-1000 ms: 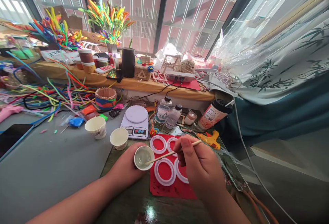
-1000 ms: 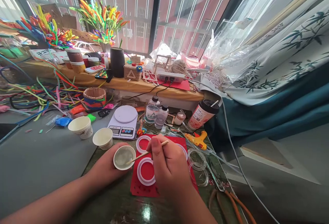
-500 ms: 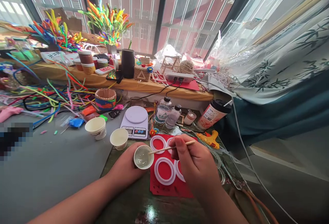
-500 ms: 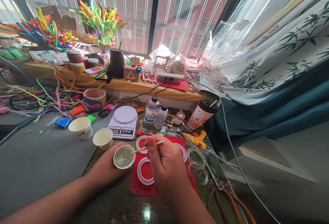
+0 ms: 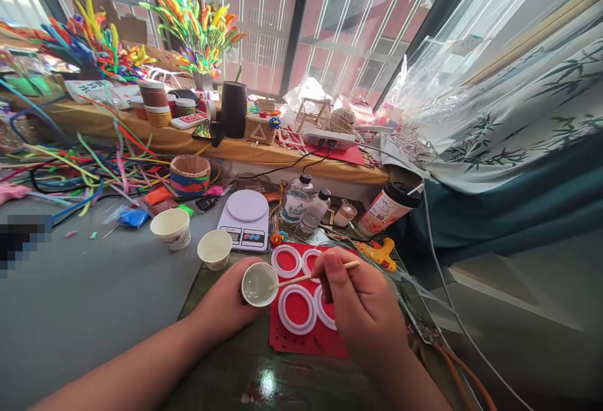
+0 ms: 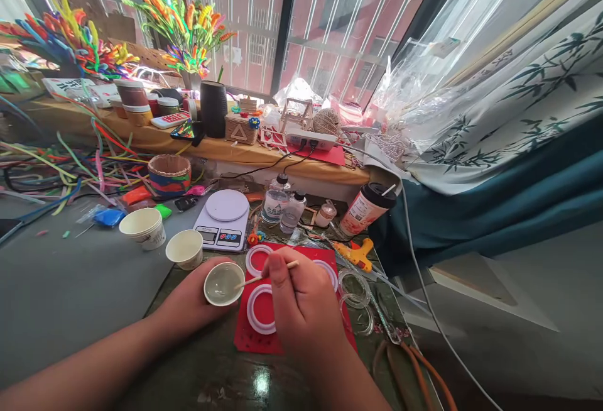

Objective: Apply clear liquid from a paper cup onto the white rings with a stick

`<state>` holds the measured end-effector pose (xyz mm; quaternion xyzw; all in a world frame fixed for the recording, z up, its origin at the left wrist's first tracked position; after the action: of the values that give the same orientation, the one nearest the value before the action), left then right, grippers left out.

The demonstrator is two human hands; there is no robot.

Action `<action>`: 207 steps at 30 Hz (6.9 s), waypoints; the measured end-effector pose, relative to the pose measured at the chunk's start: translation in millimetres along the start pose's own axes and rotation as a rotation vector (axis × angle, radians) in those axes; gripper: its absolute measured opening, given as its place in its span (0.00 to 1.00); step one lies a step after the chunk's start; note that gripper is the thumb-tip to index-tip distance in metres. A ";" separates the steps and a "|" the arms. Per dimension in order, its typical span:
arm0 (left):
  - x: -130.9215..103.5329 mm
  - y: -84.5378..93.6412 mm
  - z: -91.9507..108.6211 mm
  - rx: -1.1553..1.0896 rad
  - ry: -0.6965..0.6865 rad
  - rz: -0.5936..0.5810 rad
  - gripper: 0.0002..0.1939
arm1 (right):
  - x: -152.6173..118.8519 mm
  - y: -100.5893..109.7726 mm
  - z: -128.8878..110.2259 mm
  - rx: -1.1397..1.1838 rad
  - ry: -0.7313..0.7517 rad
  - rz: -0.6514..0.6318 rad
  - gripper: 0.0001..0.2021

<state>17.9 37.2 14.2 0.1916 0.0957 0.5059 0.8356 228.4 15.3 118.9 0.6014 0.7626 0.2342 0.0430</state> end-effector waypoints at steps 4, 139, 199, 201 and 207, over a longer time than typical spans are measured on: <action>-1.2 -0.3 0.7 -0.013 -0.002 0.001 0.18 | -0.2 -4.7 1.1 0.061 0.003 -0.075 0.26; 2.1 5.1 0.4 0.052 0.007 0.092 0.19 | 8.2 -6.3 4.7 0.090 -0.105 -0.152 0.21; -0.2 2.2 -9.1 0.021 0.034 0.068 0.21 | 6.6 -7.1 2.9 0.049 -0.108 -0.127 0.20; -0.6 2.4 -8.8 0.022 0.029 0.063 0.22 | 5.9 -7.5 3.5 0.046 -0.132 -0.122 0.21; -0.3 3.8 -0.9 0.013 0.026 0.081 0.18 | 5.3 -7.6 1.7 0.009 -0.128 -0.106 0.21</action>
<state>14.4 38.7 14.9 0.1940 0.1018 0.5411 0.8119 220.8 19.6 115.4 0.5740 0.7901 0.1893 0.1016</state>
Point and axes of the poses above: each hand's wrist, its own x-axis towards the middle knuckle, its own y-axis out of the back of the hand, z = x × y, the point moved 4 cm from there along x, towards the middle knuckle, and after that the axes turned 12 degrees about -z, right-handed, at the moved point
